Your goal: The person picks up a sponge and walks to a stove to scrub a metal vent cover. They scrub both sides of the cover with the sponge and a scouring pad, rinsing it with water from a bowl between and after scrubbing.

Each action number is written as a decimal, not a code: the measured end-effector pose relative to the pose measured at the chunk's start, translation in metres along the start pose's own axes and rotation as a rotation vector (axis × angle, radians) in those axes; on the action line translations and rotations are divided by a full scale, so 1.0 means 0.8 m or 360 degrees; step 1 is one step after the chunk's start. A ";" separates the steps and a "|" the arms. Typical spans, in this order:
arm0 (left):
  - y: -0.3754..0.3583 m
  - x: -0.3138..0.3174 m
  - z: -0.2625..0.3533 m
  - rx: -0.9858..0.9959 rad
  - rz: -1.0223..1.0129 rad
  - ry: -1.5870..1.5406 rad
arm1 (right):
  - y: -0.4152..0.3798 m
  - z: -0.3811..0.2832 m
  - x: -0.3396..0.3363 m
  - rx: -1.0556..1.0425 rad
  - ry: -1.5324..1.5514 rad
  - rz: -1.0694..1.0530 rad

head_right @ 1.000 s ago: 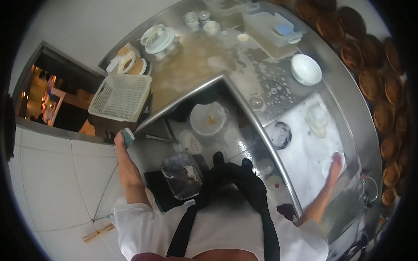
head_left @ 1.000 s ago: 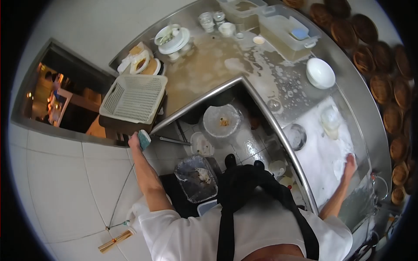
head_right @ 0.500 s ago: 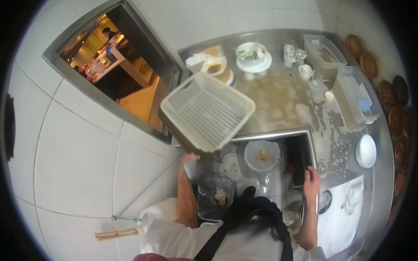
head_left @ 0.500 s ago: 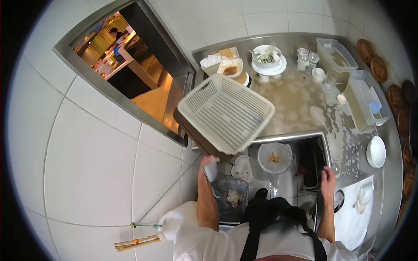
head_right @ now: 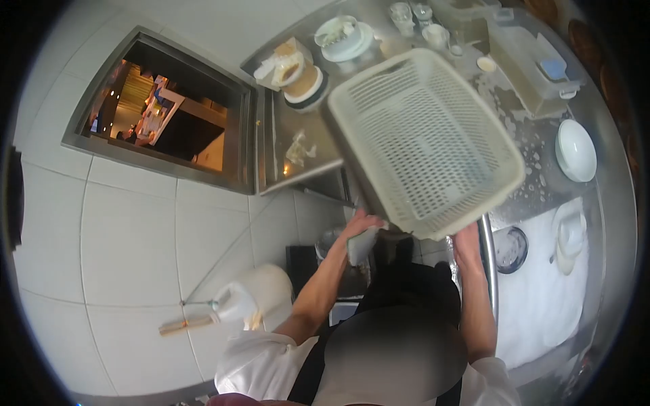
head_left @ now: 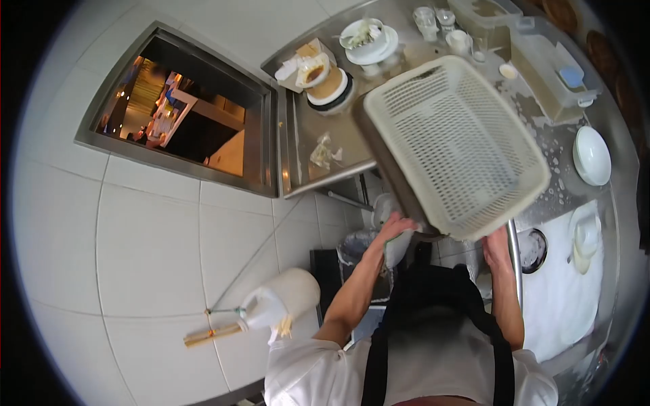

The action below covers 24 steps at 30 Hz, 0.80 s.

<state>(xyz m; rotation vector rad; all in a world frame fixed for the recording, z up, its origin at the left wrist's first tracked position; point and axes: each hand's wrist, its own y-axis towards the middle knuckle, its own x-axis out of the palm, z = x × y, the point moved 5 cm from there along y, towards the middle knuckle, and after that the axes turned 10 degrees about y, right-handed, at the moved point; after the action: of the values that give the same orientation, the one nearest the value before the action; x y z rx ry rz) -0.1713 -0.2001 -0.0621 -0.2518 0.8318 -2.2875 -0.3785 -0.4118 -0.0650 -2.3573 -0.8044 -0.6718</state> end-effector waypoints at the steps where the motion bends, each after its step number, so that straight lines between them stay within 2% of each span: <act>1: 0.017 0.029 -0.005 0.0181 -0.0188 0.0168 | -0.011 -0.007 -0.033 -0.0110 0.0060 0.0152; 2: 0.036 0.058 -0.022 0.0270 -0.0300 0.0263 | -0.020 -0.018 -0.066 -0.0239 0.0114 0.0299; 3: 0.054 0.087 -0.040 0.0366 -0.0407 0.0352 | -0.026 -0.030 -0.107 -0.0197 -0.0041 0.0283; 4: 0.085 0.106 -0.073 0.0383 -0.0308 0.0875 | -0.034 -0.040 -0.143 -0.0148 -0.0186 0.0269; 5: 0.041 0.155 -0.033 0.0276 -0.0474 0.0271 | -0.045 -0.053 -0.164 -0.0174 0.0013 0.0324; 6: 0.033 0.190 -0.010 0.0379 -0.0574 0.0465 | -0.052 -0.070 -0.178 -0.0166 0.0011 0.0312; 7: 0.040 0.219 -0.022 0.0349 -0.0686 0.0294 | -0.063 -0.086 -0.195 -0.0182 0.0080 0.0431; 8: 0.050 0.240 -0.031 0.0359 -0.0670 0.0282 | -0.066 -0.099 -0.212 -0.0212 0.0148 0.0542; 10: 0.035 0.289 0.005 0.0532 -0.0646 0.0191 | -0.061 -0.117 -0.247 -0.0190 0.0151 0.0528; 13: 0.017 0.328 0.026 0.0594 -0.0697 0.0095 | -0.056 -0.121 -0.301 -0.0135 0.0254 0.0530; 14: 0.013 0.326 0.028 0.0596 -0.0686 0.0101 | -0.053 -0.114 -0.317 -0.0100 0.0325 0.0534; 16: 0.002 0.317 0.017 0.0481 -0.0776 0.0536 | -0.050 -0.116 -0.312 -0.0111 0.0331 0.0602; 17: -0.012 0.299 0.008 0.0506 -0.0790 0.0427 | -0.050 -0.125 -0.303 -0.0258 0.0377 0.0675; 18: -0.020 0.269 -0.014 0.0443 -0.0641 0.0484 | -0.054 -0.130 -0.298 -0.0394 0.0418 0.0748; 19: -0.029 0.234 -0.041 0.0382 -0.0489 0.0539 | -0.049 -0.116 -0.342 -0.0573 0.0474 0.0788; 20: -0.051 0.195 -0.067 0.0350 -0.0273 0.0605 | -0.062 -0.119 -0.327 -0.0561 0.0468 0.0763; 21: -0.075 0.157 -0.099 0.0327 -0.0056 0.0656 | -0.099 -0.155 -0.282 -0.0813 -0.0175 0.1007; 22: -0.091 0.115 -0.156 0.0156 0.0109 0.0688 | -0.133 -0.184 -0.227 -0.1075 -0.0820 0.1216; 23: -0.131 0.088 -0.189 0.0161 0.0396 0.0538 | -0.157 -0.191 -0.176 -0.1237 -0.1034 0.1008; 24: -0.171 0.061 -0.232 -0.0059 0.0602 0.0425 | -0.184 -0.189 -0.130 -0.1402 -0.1239 0.0787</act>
<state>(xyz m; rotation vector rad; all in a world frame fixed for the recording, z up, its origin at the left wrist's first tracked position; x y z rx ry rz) -0.3533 -0.0636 -0.1226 0.1872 0.9644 -1.9730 -0.5900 -0.4499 0.0310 -3.5141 -0.1291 0.2108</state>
